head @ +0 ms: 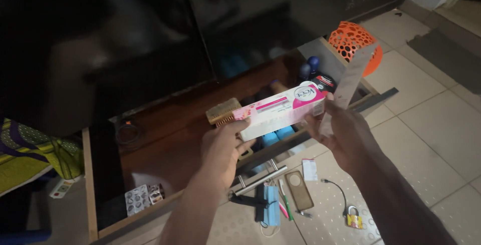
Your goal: Organizing small personal items from the floor and putting them into a drawer.
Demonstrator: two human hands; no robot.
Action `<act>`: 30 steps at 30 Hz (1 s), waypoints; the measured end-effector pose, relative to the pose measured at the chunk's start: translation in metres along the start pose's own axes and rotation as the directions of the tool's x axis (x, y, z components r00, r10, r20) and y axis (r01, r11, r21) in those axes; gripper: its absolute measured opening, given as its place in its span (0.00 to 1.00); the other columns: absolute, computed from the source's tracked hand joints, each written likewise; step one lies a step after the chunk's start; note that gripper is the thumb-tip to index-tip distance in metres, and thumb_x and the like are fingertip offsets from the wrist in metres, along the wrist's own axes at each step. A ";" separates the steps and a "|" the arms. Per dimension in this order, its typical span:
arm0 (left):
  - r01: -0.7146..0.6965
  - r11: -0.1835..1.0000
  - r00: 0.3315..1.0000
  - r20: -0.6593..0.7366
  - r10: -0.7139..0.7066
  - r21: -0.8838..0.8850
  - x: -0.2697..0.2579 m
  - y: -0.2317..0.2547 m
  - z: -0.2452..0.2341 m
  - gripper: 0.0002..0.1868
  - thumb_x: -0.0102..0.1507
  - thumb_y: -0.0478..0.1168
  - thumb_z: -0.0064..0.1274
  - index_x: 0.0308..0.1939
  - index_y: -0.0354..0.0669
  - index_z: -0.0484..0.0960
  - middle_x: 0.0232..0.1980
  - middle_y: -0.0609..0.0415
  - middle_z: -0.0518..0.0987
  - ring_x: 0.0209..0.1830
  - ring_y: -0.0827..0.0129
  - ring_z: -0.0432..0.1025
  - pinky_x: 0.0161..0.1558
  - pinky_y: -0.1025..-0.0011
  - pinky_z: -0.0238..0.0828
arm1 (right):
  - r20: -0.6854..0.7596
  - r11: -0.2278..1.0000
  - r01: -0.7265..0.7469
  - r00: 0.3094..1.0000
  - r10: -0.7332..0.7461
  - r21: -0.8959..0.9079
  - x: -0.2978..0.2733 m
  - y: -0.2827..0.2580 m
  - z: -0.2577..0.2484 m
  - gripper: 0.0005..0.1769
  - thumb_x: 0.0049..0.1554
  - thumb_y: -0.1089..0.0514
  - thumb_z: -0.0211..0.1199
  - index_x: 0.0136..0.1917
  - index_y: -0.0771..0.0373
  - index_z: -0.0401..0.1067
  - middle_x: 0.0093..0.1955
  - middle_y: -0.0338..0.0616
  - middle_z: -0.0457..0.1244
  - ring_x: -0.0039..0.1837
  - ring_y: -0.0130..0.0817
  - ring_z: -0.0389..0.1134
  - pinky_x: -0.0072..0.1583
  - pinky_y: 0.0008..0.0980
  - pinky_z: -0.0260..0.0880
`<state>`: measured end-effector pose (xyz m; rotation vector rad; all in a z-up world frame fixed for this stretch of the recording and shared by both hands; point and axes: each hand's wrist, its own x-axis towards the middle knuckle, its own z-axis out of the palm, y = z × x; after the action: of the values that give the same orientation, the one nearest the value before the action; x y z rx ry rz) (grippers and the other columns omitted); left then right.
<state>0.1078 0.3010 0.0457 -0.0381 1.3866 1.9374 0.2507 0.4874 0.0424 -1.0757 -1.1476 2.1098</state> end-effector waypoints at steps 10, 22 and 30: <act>-0.054 0.998 0.998 0.023 0.054 -0.024 0.151 -0.040 0.030 0.20 0.64 0.38 0.53 0.58 0.31 0.75 0.57 0.43 0.78 0.52 0.56 0.77 0.49 0.71 0.81 | -0.022 0.937 -0.041 0.998 0.052 0.346 0.082 0.014 0.049 0.25 0.67 0.53 0.48 0.70 0.72 0.58 0.61 0.55 0.64 0.60 0.42 0.71 0.62 0.36 0.78; -0.076 0.995 0.893 -0.449 0.036 -0.071 0.261 -0.070 0.095 0.25 0.66 0.39 0.55 0.60 0.19 0.69 0.59 0.34 0.75 0.52 0.49 0.79 0.46 0.65 0.85 | 0.083 0.956 -0.064 0.996 0.042 0.287 0.157 0.033 0.017 0.28 0.67 0.49 0.44 0.78 0.59 0.54 0.70 0.56 0.60 0.66 0.43 0.66 0.63 0.41 0.73; -0.166 0.986 0.882 -0.448 0.148 0.000 0.381 -0.095 0.091 0.28 0.67 0.38 0.49 0.66 0.19 0.66 0.66 0.30 0.74 0.56 0.52 0.80 0.52 0.71 0.84 | 0.072 0.977 0.035 0.996 -0.051 0.210 0.171 0.023 -0.024 0.28 0.67 0.51 0.44 0.78 0.61 0.52 0.67 0.56 0.61 0.61 0.43 0.68 0.60 0.40 0.76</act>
<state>-0.0796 0.5968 -0.1545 -0.4287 1.6895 2.1815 0.1733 0.6108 -0.0538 -0.8723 -0.9493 2.1978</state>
